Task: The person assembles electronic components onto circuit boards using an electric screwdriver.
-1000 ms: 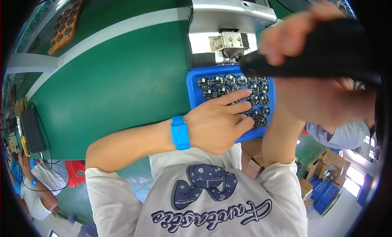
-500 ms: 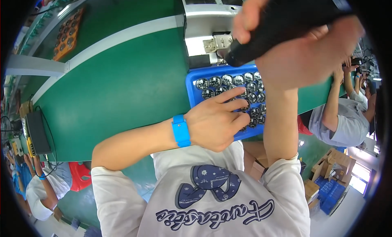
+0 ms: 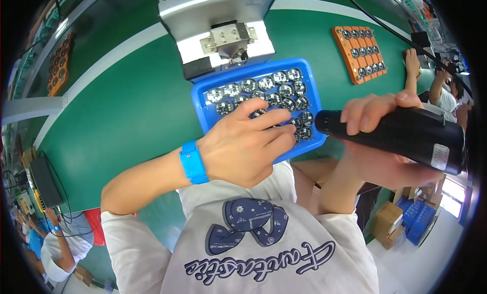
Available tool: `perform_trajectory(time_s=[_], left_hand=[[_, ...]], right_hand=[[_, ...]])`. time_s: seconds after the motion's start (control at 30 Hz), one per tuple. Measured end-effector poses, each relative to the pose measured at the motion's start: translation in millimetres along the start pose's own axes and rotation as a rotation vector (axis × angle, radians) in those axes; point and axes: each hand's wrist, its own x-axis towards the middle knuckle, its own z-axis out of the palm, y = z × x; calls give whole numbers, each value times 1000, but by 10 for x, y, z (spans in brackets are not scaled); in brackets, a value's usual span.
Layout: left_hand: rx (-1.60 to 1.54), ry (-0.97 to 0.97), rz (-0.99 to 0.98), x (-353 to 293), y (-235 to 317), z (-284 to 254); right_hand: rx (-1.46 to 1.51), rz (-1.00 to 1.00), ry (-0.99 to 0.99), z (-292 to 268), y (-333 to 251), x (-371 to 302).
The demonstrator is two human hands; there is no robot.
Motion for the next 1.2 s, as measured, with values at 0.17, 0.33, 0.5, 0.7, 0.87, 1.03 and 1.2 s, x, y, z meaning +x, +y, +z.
perform_trajectory(time_s=[0.17,0.33,0.5,0.7,0.87,1.03,1.2], left_hand=[[54,-86,28,116,-26,77],[63,-115,-30,100,12,153],[143,-88,-42,108,108,176],[184,-100,-43,90,117,203],[171,-99,-56,83,113,195],[185,-98,-55,81,107,187],[147,-62,-60,78,87,211]], right_hand=[[89,-18,101,-34,146,-105],[81,-1,128,-58,210,-142],[100,38,134,-46,252,-163],[97,4,110,-74,332,-165],[46,-17,29,-76,336,-131],[33,-17,-1,-79,330,-108],[17,-29,-19,-100,356,-110]])
